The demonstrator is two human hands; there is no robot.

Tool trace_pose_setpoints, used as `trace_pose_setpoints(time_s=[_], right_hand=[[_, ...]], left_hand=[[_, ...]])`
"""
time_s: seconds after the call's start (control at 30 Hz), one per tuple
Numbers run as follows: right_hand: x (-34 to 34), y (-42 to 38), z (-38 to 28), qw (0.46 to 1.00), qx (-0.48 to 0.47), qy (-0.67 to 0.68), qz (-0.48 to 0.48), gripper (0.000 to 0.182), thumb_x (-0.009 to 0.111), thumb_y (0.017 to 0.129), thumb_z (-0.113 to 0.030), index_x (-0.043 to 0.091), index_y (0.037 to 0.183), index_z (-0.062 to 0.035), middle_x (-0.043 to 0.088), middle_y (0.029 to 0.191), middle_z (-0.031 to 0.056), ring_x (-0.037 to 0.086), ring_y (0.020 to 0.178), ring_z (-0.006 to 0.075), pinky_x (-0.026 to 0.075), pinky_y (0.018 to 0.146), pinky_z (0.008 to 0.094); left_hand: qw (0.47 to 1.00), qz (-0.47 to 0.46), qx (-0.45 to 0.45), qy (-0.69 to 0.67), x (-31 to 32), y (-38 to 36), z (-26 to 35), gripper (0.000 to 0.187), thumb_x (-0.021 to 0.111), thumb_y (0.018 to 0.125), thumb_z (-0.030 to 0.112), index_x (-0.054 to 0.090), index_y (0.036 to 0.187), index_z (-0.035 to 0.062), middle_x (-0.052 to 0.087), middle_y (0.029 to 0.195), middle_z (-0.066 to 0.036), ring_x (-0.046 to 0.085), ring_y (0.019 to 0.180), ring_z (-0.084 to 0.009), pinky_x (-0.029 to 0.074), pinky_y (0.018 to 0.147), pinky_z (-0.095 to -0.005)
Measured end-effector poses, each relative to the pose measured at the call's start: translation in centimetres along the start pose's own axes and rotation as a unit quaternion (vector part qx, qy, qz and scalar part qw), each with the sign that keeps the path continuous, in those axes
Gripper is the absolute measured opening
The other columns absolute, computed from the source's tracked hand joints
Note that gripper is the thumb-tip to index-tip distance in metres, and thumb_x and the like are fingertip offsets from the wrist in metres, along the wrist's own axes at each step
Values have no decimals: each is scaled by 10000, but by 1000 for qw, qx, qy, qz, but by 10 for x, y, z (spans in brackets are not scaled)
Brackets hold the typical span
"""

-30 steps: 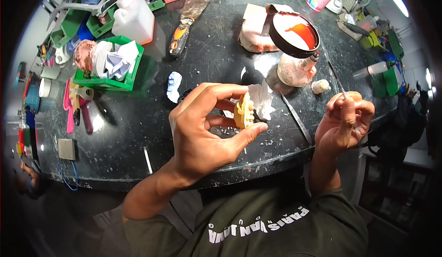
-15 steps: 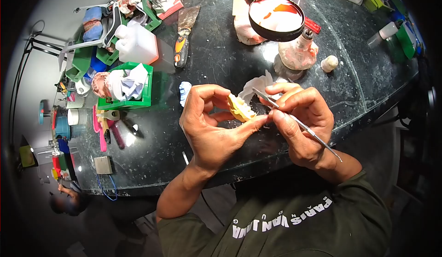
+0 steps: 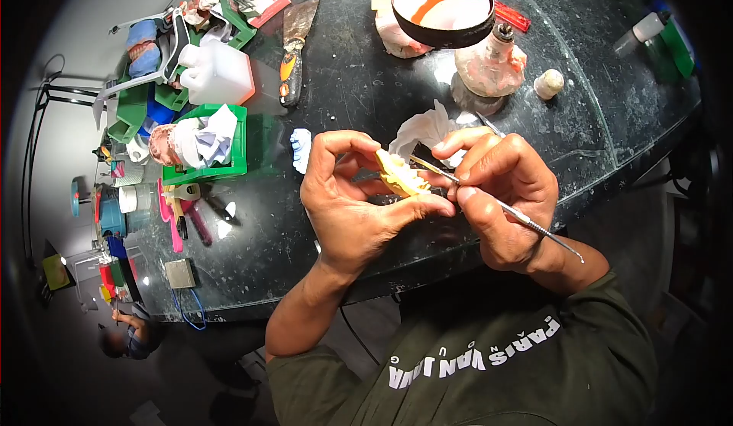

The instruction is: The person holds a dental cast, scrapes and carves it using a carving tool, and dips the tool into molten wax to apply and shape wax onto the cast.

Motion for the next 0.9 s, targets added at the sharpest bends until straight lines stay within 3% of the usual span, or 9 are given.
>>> trace_pose_setpoints(time_s=[0.17,0.3,0.6,0.9], right_hand=[[2,1,-1,999,29,34,20,100,566,841,92,573,929,45,599,1069,192,614,1106,214,598,884,321],[2,3,-2,999,28,39,20,121,561,819,116,574,917,46,599,1061,186,617,1121,227,607,920,343],[2,4,-3,1000,5,4,26,119,588,765,124,610,847,40,633,872,112,640,1071,267,583,870,337],[0,4,-5,1000,-4,-22,19,107,606,743,108,622,825,40,644,858,116,652,1034,280,551,868,349]], left_hand=[[995,-6,-60,-77,4,0,-3,753,926,602,-112,442,1162,23,546,1037,-100,742,894,-316,679,764,-421],[996,-6,-60,-68,4,1,-3,743,910,608,-134,441,1162,20,546,1036,-106,744,880,-327,680,761,-425],[997,-13,-50,-63,3,2,-2,735,908,620,-128,445,1170,21,554,1015,-107,744,882,-323,676,759,-421],[996,-12,-54,-70,4,1,-1,742,906,616,-136,443,1174,20,546,1019,-108,744,883,-329,674,752,-417]])
Point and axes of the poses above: each hand's wrist, its own y-axis towards the middle knuckle, its own x-axis out of the palm, z = x × y, the point moved 5 cm from there along y, towards the middle knuckle
